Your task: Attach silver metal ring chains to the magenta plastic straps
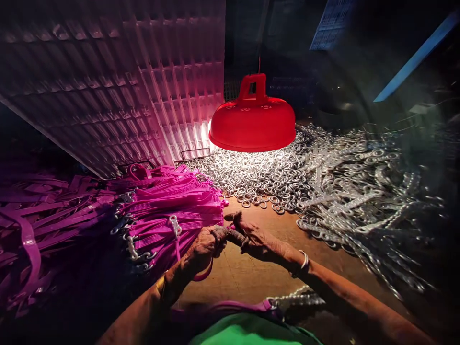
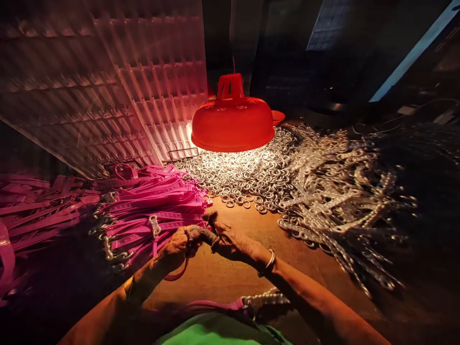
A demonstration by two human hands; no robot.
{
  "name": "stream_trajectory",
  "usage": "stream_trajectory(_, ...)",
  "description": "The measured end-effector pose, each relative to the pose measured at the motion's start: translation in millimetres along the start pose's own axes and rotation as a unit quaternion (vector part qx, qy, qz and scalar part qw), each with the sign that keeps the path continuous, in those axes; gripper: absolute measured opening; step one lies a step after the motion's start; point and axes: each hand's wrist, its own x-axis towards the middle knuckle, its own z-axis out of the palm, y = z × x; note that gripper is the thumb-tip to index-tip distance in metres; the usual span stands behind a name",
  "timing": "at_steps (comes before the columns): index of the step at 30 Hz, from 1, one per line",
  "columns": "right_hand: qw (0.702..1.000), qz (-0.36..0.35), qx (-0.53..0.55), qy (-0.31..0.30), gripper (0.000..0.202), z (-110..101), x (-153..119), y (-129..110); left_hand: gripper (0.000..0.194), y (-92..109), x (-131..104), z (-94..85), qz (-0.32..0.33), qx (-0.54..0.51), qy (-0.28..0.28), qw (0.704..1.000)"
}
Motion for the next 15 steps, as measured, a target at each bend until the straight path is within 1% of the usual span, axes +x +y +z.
stream_trajectory(1,1.0,-0.004,-0.018,-0.023,0.018,-1.4,-7.8,-10.3,0.041,8.7,-4.8,1.0,-0.023,0.016,-0.017,0.999)
stream_trajectory(3,0.998,0.009,-0.051,-0.045,0.022,1.5,-26.7,-29.5,0.04,21.7,-16.4,4.2,-0.068,0.051,-0.044,0.995)
stream_trajectory(5,0.995,0.036,-0.08,-0.054,0.021,10.2,-47.5,-44.7,0.038,26.4,-29.0,9.3,-0.11,0.099,-0.061,0.987)
stream_trajectory(6,0.993,0.052,-0.091,-0.055,0.019,15.6,-57.9,-50.6,0.039,25.1,-35.1,12.1,-0.12,0.12,-0.069,0.983)
stream_trajectory(8,0.99,0.079,-0.101,-0.063,0.016,26.1,-76.8,-59.4,0.044,15.6,-46.3,17.3,-0.115,0.143,-0.091,0.979)
stream_trajectory(10,0.989,0.089,-0.098,-0.073,0.017,34.4,-91.7,-65.1,0.051,-0.4,-56.5,20.7,-0.113,0.127,-0.108,0.98)
stream_trajectory(13,0.99,0.105,-0.074,-0.057,0.014,42.3,-104.3,-70.1,0.058,-24.5,-71.6,22.5,-0.16,0.088,-0.123,0.975)
stream_trajectory(15,0.992,0.117,-0.033,-0.03,0.011,44.9,-106.4,-71.8,0.058,-32.5,-80.9,22.8,-0.183,0.052,-0.114,0.975)
